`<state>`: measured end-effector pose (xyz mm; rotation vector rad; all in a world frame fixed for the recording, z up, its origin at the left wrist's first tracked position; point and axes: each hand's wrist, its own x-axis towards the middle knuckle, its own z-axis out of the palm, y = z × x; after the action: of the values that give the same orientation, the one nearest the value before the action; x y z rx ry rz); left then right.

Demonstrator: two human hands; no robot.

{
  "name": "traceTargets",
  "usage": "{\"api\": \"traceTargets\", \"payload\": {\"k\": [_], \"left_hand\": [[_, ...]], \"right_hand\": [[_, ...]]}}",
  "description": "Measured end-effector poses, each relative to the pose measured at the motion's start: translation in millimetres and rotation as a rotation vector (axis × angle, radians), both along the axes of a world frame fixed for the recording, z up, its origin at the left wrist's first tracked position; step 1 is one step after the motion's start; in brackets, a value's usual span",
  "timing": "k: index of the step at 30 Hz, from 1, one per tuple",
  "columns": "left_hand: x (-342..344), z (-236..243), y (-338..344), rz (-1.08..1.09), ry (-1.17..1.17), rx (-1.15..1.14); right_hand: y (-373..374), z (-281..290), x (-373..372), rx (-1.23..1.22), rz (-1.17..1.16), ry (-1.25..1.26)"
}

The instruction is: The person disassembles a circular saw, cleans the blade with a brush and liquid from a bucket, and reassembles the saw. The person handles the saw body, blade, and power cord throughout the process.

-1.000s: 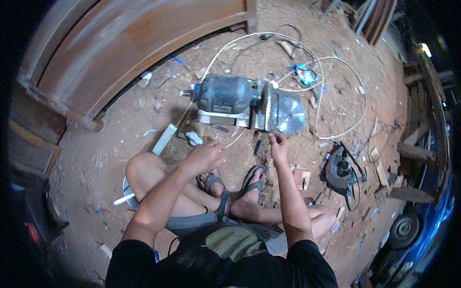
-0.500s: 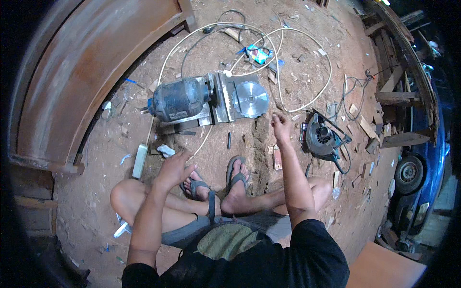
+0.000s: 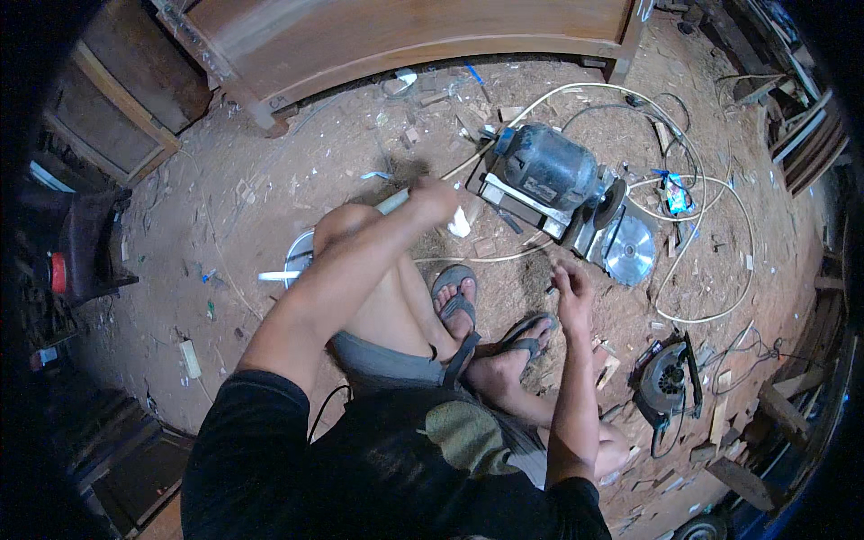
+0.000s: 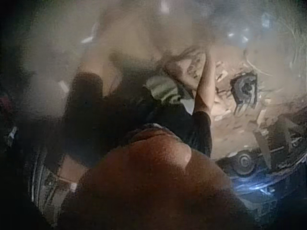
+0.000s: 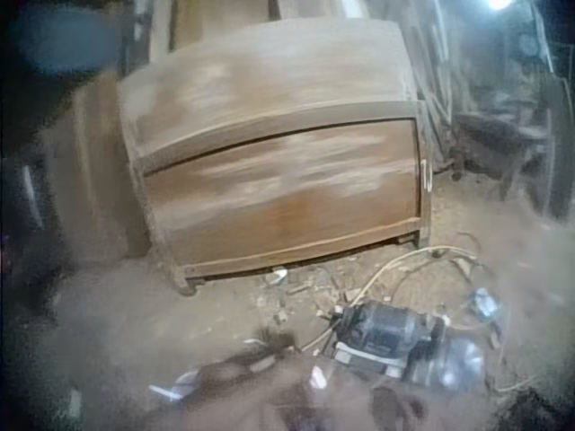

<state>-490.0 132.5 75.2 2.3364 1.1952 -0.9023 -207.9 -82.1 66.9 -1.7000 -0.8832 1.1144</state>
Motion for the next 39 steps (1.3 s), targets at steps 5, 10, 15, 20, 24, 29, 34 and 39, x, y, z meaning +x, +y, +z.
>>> {"api": "traceTargets", "payload": {"k": [5, 10, 15, 20, 24, 29, 34, 39], "left_hand": [[-27, -94, 45, 0.297, 0.208, 0.190], [-12, -63, 34, 0.334, 0.239, 0.216], [9, 47, 36, 0.240, -0.095, 0.363], [-29, 86, 58, 0.376, -0.433, 0.212], [-40, 96, 68, 0.905, -0.767, -0.450], [-75, 78, 64, 1.186, -0.913, -0.821], [-41, 77, 13, 1.031, -0.841, -1.260], [-3, 60, 27, 1.041, -0.764, -0.996]], "right_hand": [[21, -14, -34, 0.091, 0.059, -0.107], [-11, -12, -58, 0.004, 0.048, -0.073], [-22, -10, -79, -0.086, 0.064, -0.096], [-16, 11, -93, 0.012, 0.148, -0.048], [-35, -13, -66, 0.009, 0.024, -0.121], [-60, -24, -26, -0.102, -0.117, -0.184], [-52, -40, -34, -0.144, -0.083, -0.234], [-36, -64, -66, -0.023, -0.030, -0.005]]}}
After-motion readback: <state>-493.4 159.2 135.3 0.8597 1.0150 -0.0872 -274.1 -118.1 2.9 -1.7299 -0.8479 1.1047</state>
